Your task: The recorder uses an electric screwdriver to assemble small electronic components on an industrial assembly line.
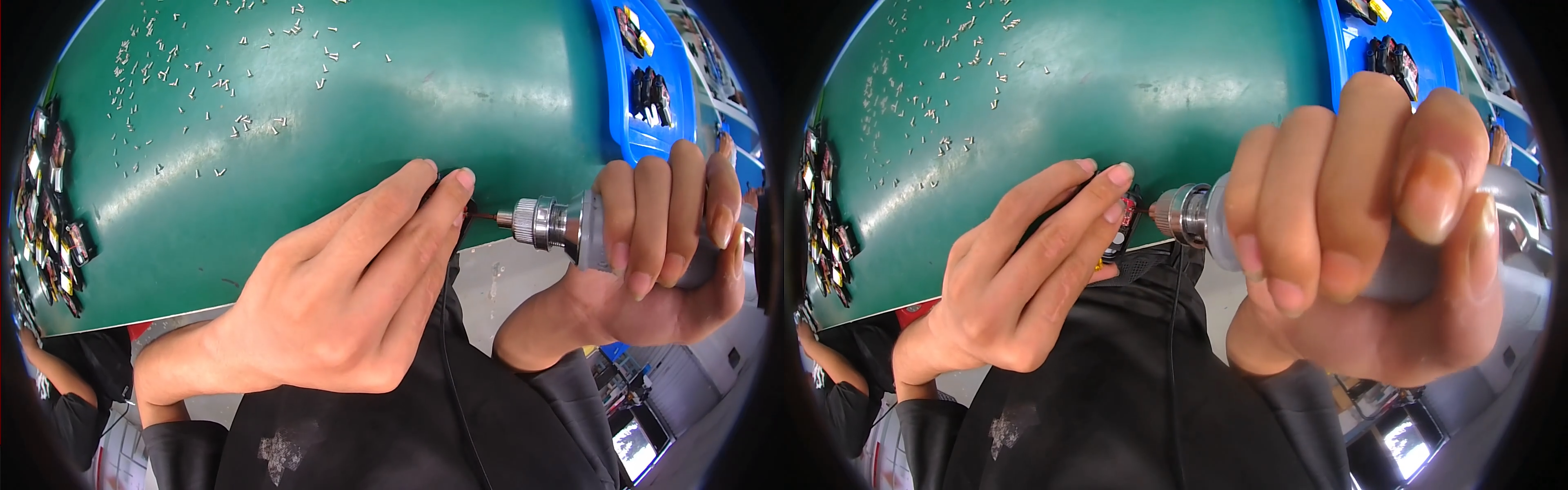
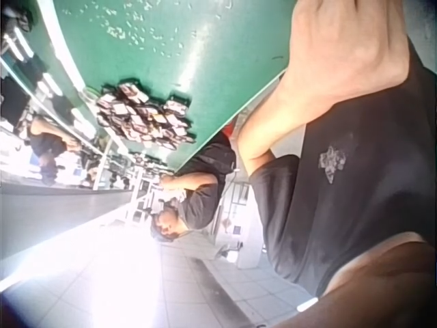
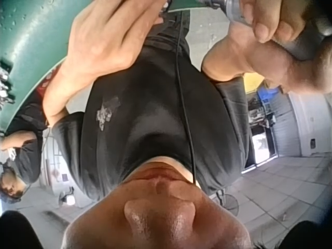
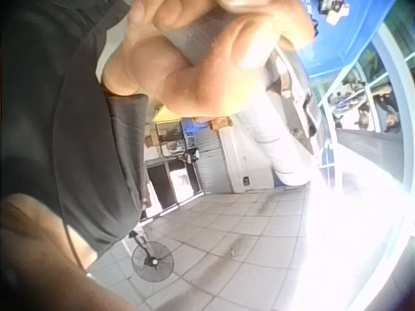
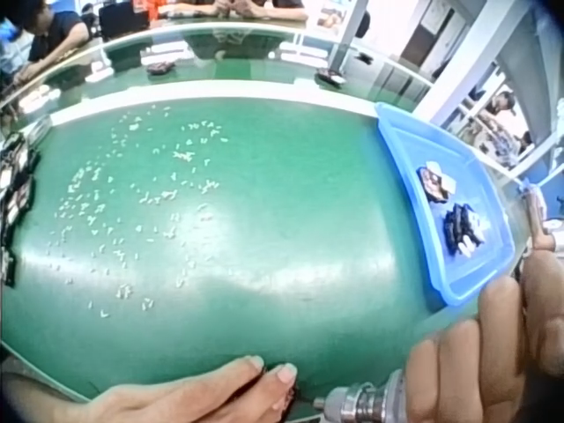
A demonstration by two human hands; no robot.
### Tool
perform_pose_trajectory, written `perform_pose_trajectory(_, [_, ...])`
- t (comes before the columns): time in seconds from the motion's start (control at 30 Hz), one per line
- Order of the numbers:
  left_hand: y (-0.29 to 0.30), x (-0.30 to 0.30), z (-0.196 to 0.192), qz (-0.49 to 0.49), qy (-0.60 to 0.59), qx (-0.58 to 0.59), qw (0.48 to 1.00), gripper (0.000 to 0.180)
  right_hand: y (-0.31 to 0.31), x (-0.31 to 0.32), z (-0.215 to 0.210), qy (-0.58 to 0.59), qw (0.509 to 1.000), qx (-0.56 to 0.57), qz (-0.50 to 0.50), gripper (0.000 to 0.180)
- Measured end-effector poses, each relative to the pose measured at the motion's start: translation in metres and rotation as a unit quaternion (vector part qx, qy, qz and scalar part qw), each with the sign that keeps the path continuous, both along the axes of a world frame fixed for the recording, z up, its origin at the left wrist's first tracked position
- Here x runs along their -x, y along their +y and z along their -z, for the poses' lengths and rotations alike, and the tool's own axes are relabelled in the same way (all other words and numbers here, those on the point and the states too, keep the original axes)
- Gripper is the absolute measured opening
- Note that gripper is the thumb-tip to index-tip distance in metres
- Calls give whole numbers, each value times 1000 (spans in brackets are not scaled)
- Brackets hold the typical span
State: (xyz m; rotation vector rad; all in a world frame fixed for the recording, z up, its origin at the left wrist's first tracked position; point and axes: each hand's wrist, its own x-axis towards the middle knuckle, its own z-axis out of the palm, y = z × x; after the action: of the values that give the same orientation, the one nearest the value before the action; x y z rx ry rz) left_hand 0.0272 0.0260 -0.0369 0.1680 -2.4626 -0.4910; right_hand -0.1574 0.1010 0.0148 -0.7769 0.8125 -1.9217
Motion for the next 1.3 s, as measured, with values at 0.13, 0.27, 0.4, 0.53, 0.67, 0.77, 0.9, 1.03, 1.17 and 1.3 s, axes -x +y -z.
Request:
perform_pose_trajectory(0.13, [1, 0, -1, 9, -1, -28, 1000, 40, -2, 4, -6, 62, 997, -5, -56, 13])
perform_pose_trajectory(0.27, [-5, -1, 3, 19, 18, 3, 1000, 39, -10, -4, -12, 136, 985, -36, -99, 18])
perform_pose_trajectory(0.4, [-13, -4, -9, 47, -20, 8, 999, 43, -20, -15, -17, 137, 984, -25, -109, 21])
perform_pose_trajectory(0.53, [-6, -11, -18, 33, -68, 17, 997, 38, -19, -23, -11, 98, 991, -6, -87, 21])
perform_pose_trajectory(0.67, [-3, -22, -13, 31, -55, 21, 998, 35, -17, -5, 4, 38, 984, 86, -151, 17])
perform_pose_trajectory(0.77, [-24, -55, -36, -43, -25, 30, 998, 36, -6, 4, 0, -50, 983, 164, -73, 21])
perform_pose_trajectory(0.9, [-83, -135, -72, -323, -33, 80, 942, 43, 13, 5, 16, -66, 992, 105, -16, 19])
perform_pose_trajectory(1.03, [-112, -186, -69, -522, -164, 162, 821, 38, -1, -15, 32, -138, 989, 42, -39, 14])
perform_pose_trajectory(1.17, [-116, -140, -64, -389, -110, 107, 908, 34, -5, -22, 42, -196, 979, 33, -44, 11])
perform_pose_trajectory(1.3, [-143, -94, -51, -320, -94, 57, 941, 24, -2, -22, 41, -207, 976, 37, -51, 10])
